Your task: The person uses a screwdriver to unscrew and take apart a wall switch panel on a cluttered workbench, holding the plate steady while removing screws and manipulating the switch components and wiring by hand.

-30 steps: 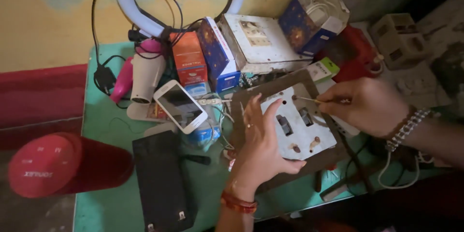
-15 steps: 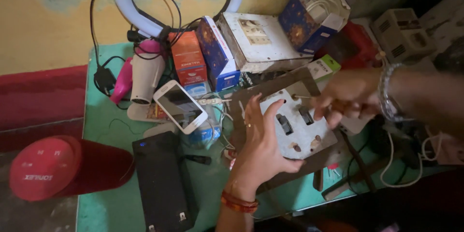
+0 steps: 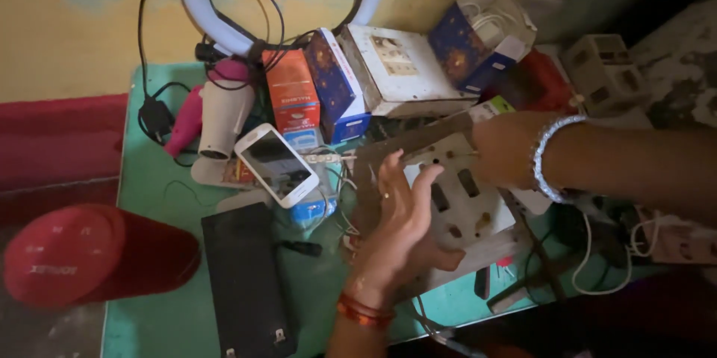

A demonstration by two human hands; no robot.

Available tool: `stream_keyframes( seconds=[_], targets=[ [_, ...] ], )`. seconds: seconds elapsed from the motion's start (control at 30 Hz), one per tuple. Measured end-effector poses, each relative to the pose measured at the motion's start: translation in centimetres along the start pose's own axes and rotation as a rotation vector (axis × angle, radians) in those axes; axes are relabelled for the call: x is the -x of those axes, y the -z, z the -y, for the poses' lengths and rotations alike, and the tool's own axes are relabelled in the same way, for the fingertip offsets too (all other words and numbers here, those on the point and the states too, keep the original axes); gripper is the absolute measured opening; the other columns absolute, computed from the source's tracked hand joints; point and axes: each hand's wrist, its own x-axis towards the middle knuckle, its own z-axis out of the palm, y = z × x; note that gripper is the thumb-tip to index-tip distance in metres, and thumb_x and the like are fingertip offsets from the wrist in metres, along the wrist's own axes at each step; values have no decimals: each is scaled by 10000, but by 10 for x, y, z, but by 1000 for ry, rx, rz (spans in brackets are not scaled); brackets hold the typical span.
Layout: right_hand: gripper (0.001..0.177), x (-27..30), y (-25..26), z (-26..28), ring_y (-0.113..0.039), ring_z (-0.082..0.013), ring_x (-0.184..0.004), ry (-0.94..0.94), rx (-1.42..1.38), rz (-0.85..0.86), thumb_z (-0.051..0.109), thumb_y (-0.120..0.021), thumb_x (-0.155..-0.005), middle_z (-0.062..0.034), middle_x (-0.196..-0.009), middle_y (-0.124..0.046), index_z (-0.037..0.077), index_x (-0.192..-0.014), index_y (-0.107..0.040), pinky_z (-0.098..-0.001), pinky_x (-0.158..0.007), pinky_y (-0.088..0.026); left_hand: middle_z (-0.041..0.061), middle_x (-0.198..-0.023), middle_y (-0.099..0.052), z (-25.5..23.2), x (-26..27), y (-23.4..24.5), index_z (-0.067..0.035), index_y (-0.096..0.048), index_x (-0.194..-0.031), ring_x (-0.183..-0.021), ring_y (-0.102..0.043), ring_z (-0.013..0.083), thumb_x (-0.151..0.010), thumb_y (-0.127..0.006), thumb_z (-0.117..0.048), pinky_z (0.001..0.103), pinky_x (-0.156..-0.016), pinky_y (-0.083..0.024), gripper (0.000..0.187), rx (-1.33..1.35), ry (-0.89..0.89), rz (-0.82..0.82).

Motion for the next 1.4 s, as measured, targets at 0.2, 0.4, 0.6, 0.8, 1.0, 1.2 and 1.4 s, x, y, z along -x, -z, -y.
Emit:
stream_keyframes(
  seconds=[0.2, 0.4, 0.6, 0.8, 1.0, 1.2, 1.4],
  targets=[
    [239, 19, 25, 12, -743, -322, -947, 94, 232, 65, 241, -654, -920, -175, -977, -723, 42, -1046, -698, -425, -811, -599, 451, -1574, -81, -4, 6, 0, -38, -297, -1510, -1495, -87, 648, -418, -972, -245, 616, -1217, -203, 1301, 75, 91, 34],
    [200, 18, 32, 11, -753, -303, -954, 184, 465, 124, 201, -613, -947, -148, -997, -725, 69, -1080, -681, -424, -805, -617, 463, -1541, -84, 5, 8, -10, -20, -277, -1495, -1479, -78, 667, -388, -984, -241, 650, -1221, -129, 1332, 103, 23, -17],
    [253, 6, 7, 3, -715, -290, -953, 399, 722, 117, 244, -689, -837, -86, -1029, -669, 115, -1054, -697, -428, -718, -612, 486, -1544, -41, 14, 13, -18, -41, -282, -1529, -1458, -76, 686, -414, -1001, -242, 649, -1211, -144, 1341, 86, 22, -8],
    [259, 34, -12, 0, -768, -279, -806, 137, 477, -25, 192, -508, -963, -100, -862, -739, 84, -1189, -576, -427, -668, -633, 389, -1553, -249, 4, 9, -8, -68, -332, -1522, -1504, -230, 595, -426, -968, -361, 628, -1254, -214, 1300, 53, 47, -25],
    [352, 53, -98, -24, -582, -235, -501, -108, -742, -845, 326, -624, -1012, -117, -628, -614, 0, -897, -690, -385, -489, -456, 425, -1536, -184, -11, 1, 3, -31, -220, -1521, -1492, -124, 597, -470, -999, -393, 676, -1225, -83, 1358, -55, 39, -5],
    [283, 51, -168, 24, -337, -73, -454, -668, -1929, -670, 273, -757, -936, 54, -581, -449, 9, -977, -664, -270, -423, -238, 402, -1573, -156, -33, -12, -2, -21, -99, -1561, -1495, -81, 571, -443, -1021, -412, 686, -1143, -2, 1501, -185, 191, 30],
    [299, 46, -198, 33, -328, -52, -427, -408, -2001, -613, 166, -721, -895, 48, -557, -459, 40, -1166, -740, -249, -402, -230, 370, -1491, -365, -27, -20, -3, 116, -107, -1561, -1420, -278, 560, -444, -977, -465, 635, -1212, -131, 1530, -199, 68, 68]
  ],
)
